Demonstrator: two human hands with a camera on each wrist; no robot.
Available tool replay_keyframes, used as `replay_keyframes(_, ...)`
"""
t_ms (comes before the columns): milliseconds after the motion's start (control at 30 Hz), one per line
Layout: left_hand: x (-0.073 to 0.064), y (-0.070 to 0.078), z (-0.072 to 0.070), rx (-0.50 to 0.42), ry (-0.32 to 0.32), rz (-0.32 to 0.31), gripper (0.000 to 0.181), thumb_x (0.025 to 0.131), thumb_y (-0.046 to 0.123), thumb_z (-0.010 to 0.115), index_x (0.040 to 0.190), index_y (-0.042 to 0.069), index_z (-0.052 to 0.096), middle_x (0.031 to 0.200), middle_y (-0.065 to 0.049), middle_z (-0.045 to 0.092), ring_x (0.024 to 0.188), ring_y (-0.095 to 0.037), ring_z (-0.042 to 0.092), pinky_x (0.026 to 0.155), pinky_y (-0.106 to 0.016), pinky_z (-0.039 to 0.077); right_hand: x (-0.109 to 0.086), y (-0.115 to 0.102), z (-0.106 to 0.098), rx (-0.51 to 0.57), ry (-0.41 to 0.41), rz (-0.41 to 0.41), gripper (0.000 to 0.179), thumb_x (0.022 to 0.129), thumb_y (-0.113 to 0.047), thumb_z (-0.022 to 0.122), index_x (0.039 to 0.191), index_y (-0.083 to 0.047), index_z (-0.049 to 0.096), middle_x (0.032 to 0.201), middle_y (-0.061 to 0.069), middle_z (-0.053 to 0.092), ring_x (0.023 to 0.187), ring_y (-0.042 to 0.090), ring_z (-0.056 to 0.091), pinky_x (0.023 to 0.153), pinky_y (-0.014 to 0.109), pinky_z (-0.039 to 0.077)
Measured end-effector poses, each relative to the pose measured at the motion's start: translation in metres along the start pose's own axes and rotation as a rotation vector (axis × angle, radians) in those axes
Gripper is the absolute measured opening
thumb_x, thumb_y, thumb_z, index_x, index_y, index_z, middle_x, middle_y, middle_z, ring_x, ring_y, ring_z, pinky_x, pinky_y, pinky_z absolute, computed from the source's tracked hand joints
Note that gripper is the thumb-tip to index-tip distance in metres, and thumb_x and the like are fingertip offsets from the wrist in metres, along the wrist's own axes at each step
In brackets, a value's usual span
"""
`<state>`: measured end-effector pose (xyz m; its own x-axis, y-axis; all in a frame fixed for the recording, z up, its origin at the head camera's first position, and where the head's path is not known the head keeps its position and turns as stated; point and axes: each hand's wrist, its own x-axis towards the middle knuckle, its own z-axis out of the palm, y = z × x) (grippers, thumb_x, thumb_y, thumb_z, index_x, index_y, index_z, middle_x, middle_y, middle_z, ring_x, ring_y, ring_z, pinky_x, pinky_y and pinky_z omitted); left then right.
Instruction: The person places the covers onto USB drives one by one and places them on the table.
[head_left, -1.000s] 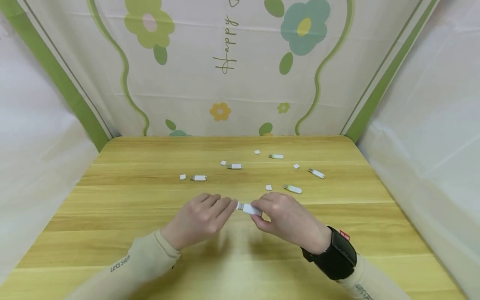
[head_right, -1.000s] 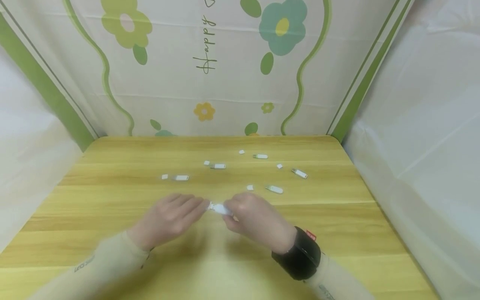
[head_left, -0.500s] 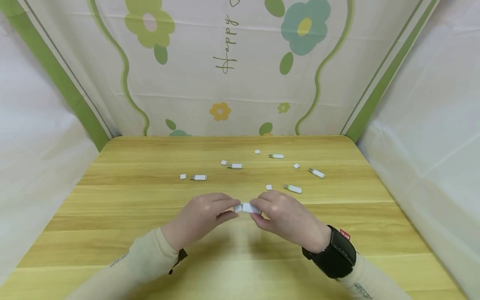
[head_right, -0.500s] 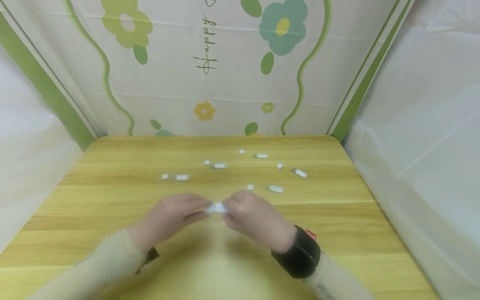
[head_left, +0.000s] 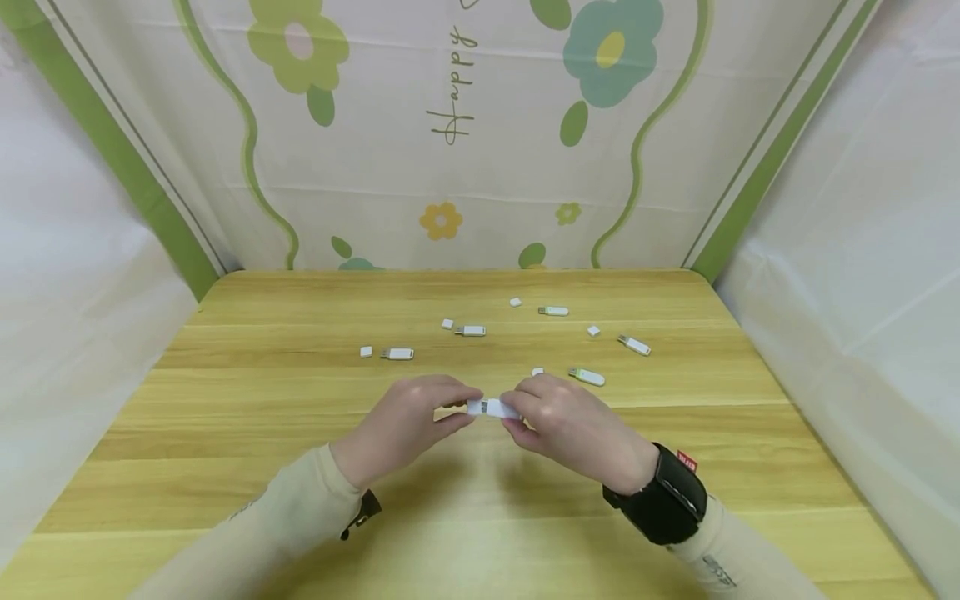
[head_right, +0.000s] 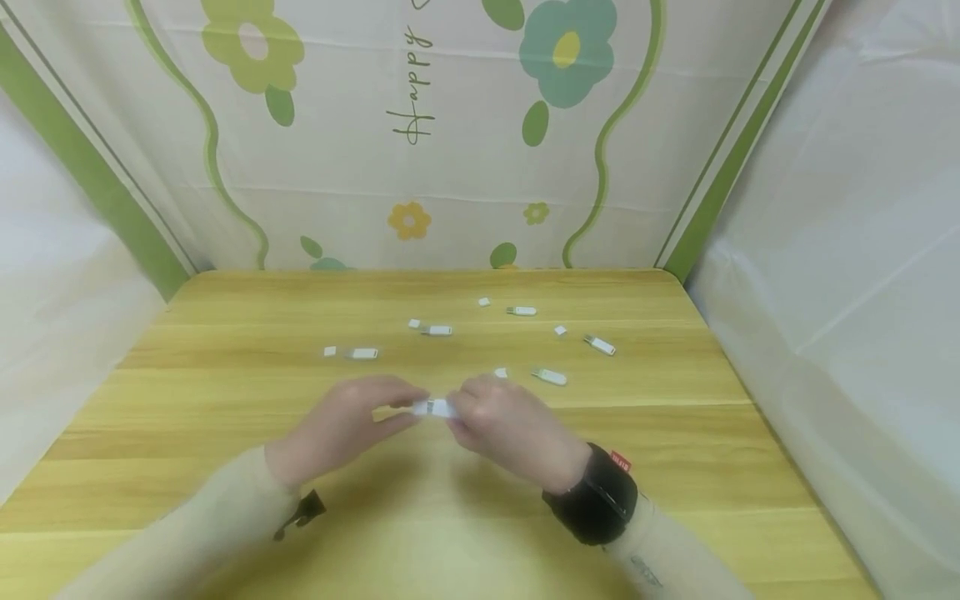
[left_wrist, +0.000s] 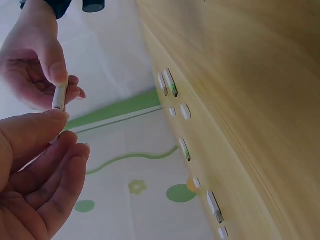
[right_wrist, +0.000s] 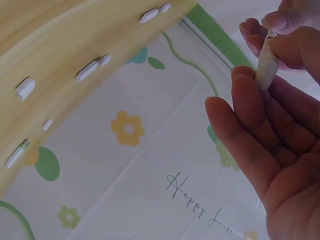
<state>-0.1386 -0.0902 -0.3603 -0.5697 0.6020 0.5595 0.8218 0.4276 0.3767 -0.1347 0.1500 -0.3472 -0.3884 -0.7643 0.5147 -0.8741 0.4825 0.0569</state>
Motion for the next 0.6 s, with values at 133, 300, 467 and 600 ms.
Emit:
replay_keyframes(133, 0.0013, 0.0000, -0.0001, -0.018, 0.005, -0.011, 0.027, 0.077, -0.002, 0.083, 0.103, 0.001, 0.074, 0.096, -0.004, 0.074, 0.085, -0.013, 0.070, 0.075, -0.023, 0.057, 0.0009, 0.0003, 0.0000, -0.029, 0.011, -0.018, 0.022, 0.076, -0.007, 0.082, 0.095, 0.000, 0.071, 0.080, 0.001, 0.063, 0.067, 0.010, 0.055, 0.060, 0.018, 0.049)
replay_keyframes(300, 0.0022, 0.0000, 0.0003, -0.025, 0.008, -0.020, 0.030, 0.075, 0.001, 0.085, 0.103, 0.002, 0.074, 0.095, -0.004, 0.074, 0.083, -0.014, 0.070, 0.073, -0.022, 0.057, 0.0028, 0.0003, 0.0006, -0.072, 0.027, -0.039, 0.022, 0.077, -0.007, 0.081, 0.095, 0.000, 0.069, 0.080, 0.002, 0.062, 0.067, 0.011, 0.057, 0.060, 0.019, 0.050)
replay_keyframes(467, 0.0039, 0.0008, 0.0016, 0.019, 0.024, 0.002, 0.030, 0.075, 0.004, 0.085, 0.103, 0.000, 0.074, 0.094, -0.006, 0.074, 0.084, -0.016, 0.070, 0.074, -0.020, 0.056, 0.0039, 0.0004, 0.0001, -0.105, 0.031, -0.046, 0.022, 0.079, -0.006, 0.080, 0.097, 0.001, 0.069, 0.084, 0.004, 0.063, 0.070, 0.012, 0.058, 0.062, 0.020, 0.052)
replay_keyframes(600, 0.0059, 0.0024, 0.0021, 0.073, 0.038, 0.007, 0.029, 0.075, 0.004, 0.085, 0.102, 0.000, 0.075, 0.093, -0.007, 0.074, 0.082, -0.016, 0.070, 0.072, -0.019, 0.056, 0.0053, 0.0005, -0.0004, -0.132, 0.021, -0.034, 0.022, 0.080, -0.006, 0.079, 0.098, 0.001, 0.069, 0.087, 0.005, 0.063, 0.074, 0.014, 0.059, 0.064, 0.021, 0.053)
